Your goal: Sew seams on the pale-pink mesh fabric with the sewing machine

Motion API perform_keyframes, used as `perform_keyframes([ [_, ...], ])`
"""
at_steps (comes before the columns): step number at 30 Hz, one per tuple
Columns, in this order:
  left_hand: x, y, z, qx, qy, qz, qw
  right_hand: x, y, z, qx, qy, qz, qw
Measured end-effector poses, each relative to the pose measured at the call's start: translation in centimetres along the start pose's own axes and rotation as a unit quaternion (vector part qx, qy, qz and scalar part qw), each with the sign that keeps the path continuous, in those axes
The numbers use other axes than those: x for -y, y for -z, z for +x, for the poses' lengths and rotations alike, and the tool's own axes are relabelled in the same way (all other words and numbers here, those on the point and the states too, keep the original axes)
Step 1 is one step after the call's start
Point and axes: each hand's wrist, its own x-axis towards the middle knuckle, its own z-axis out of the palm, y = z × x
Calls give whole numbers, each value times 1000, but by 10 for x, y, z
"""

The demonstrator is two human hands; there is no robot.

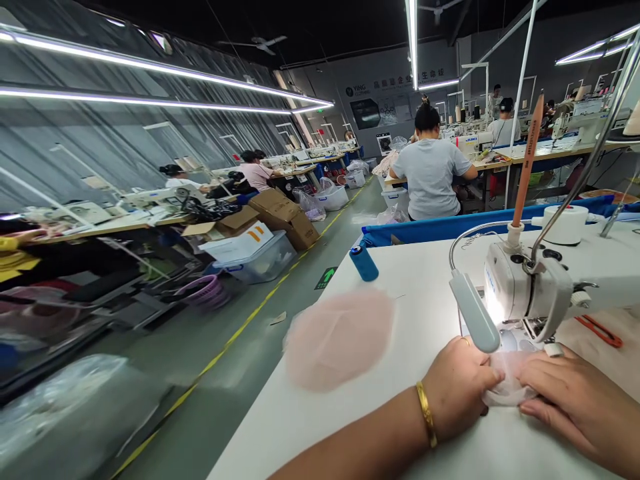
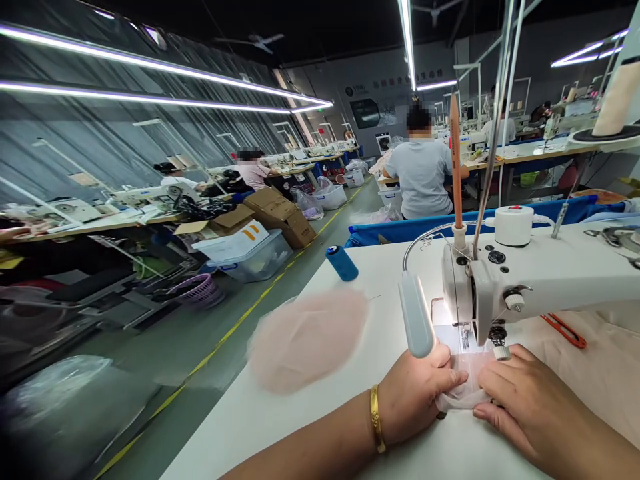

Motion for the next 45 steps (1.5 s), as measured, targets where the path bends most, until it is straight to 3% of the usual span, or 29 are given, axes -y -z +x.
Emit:
perform_keyframes([
  [3, 2, 2, 5, -17, 6, 7, 1000, -3, -3, -1, 53, 4, 3, 999],
  [7, 3, 4, 10, -47, 23, 9, 999, -5, -9, 1, 59, -12, 11, 998],
  [12, 2, 3, 13, -21, 34, -37, 998, -6, -20, 6, 7, -2, 12, 1000],
  [18, 7, 4, 18, -38, 59, -118, 991, -4, -21, 12, -80, -89, 7, 993],
  [24, 13, 5, 21, -22, 66, -154, 986, -2, -20, 14, -50, -138, 52, 988],
  [26, 11, 5, 18, -33, 51, -141, 988, -2, -17, 12, -17, -113, 57, 992],
  [31, -3, 8, 1, -22, -36, -75, 996, 4, -4, 5, 75, 33, 31, 996],
  [35, -8, 7, -9, -18, -83, -63, 994, 7, 0, 3, 71, 54, -7, 996],
  [45, 3, 2, -2, 15, -47, -10, 999, -4, -12, 5, 13, 48, -80, 996],
])
